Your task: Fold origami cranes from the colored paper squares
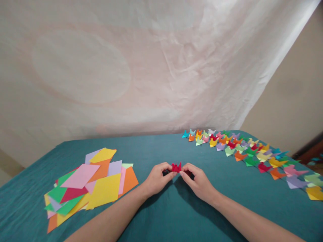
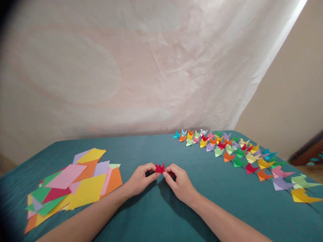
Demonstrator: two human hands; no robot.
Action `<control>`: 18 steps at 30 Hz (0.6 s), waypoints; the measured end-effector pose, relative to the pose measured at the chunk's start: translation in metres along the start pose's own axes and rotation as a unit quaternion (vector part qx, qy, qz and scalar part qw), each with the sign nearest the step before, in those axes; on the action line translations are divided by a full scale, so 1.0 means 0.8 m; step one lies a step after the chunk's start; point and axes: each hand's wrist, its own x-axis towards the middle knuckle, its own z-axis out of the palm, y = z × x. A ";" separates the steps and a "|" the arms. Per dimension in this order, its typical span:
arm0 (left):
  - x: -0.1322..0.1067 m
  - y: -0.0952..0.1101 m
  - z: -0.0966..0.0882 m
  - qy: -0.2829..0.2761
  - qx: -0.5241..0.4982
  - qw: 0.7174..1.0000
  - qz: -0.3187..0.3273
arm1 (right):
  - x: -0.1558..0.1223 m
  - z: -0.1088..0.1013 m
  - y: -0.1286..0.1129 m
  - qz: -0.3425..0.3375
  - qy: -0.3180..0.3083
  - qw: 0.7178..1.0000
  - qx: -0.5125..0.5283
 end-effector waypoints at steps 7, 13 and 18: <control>0.000 0.000 -0.001 -0.018 0.005 1.000 0.007 | 0.000 0.002 0.000 0.011 -0.024 0.999 0.020; -0.002 0.001 0.002 -0.027 0.017 0.999 0.007 | -0.003 0.001 -0.002 -0.008 -0.038 0.999 -0.009; 0.000 -0.004 0.003 -0.021 0.000 1.000 -0.003 | -0.003 0.001 -0.002 -0.010 -0.031 0.999 -0.009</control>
